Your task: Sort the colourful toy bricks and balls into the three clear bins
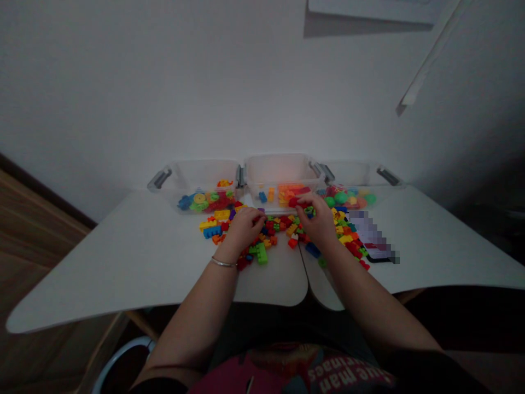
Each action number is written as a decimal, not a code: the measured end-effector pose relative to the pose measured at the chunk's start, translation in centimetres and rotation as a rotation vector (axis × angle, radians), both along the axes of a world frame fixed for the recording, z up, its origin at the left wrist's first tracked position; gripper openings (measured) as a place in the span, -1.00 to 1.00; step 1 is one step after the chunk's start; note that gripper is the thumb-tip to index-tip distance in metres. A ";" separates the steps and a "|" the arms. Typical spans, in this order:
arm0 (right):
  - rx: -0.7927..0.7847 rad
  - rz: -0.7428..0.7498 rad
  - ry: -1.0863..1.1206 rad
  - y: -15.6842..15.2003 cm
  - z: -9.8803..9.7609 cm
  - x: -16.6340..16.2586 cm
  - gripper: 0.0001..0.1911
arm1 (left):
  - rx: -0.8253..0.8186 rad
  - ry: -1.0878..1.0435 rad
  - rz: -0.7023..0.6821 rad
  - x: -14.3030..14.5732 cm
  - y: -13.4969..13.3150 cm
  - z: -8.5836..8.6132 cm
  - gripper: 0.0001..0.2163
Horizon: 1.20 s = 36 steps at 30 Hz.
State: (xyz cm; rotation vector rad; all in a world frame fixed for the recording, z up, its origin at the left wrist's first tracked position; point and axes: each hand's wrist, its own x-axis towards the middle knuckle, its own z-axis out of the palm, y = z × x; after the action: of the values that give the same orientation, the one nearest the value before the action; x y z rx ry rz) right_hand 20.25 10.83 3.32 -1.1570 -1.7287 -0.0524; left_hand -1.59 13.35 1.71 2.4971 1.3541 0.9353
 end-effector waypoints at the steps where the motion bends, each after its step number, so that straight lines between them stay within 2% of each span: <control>1: 0.023 -0.028 -0.008 0.3 0.9 0.1 -0.88 | -0.001 -0.001 0.012 0.0 0.0 0.0 -0.81; 5: 0.076 -0.020 -0.092 2.0 4.0 -0.1 -0.84 | -0.010 -0.017 0.047 -0.2 0.2 0.0 -0.82; 9: 0.071 -0.079 -0.084 4.5 5.4 -0.9 -0.80 | -0.015 -0.026 0.088 -0.3 0.4 -0.2 -0.81; 13: -0.074 -0.109 -0.138 6.5 5.3 -1.8 -0.76 | 0.002 -0.035 0.128 -0.4 0.5 -0.4 -0.80; 17: -0.221 -0.157 -0.335 6.5 5.0 -2.6 -0.68 | 0.017 -0.064 0.140 -0.4 0.5 -0.5 -0.79; 20: -0.208 -0.214 -0.454 6.0 4.9 -2.8 -0.60 | 0.010 -0.069 0.147 -0.3 0.5 -0.4 -0.79; 25: -0.169 -0.237 -0.532 6.1 4.4 -2.7 -0.60 | -0.007 -0.054 0.167 -0.3 0.5 -0.3 -0.80; 32: -0.120 -0.220 -0.467 6.1 3.4 -2.7 -0.63 | -0.027 -0.048 0.167 -0.3 0.5 -0.4 -0.80; 36: -0.139 -0.130 -0.375 6.0 3.6 -2.3 -0.67 | -0.039 -0.051 0.165 -0.3 0.5 -0.2 -0.78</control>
State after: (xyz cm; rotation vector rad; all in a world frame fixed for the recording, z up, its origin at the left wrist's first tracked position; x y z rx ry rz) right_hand 17.98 16.81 6.96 -1.4306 -2.0056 -0.2462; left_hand -1.89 13.82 1.48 2.3449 1.5655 0.9869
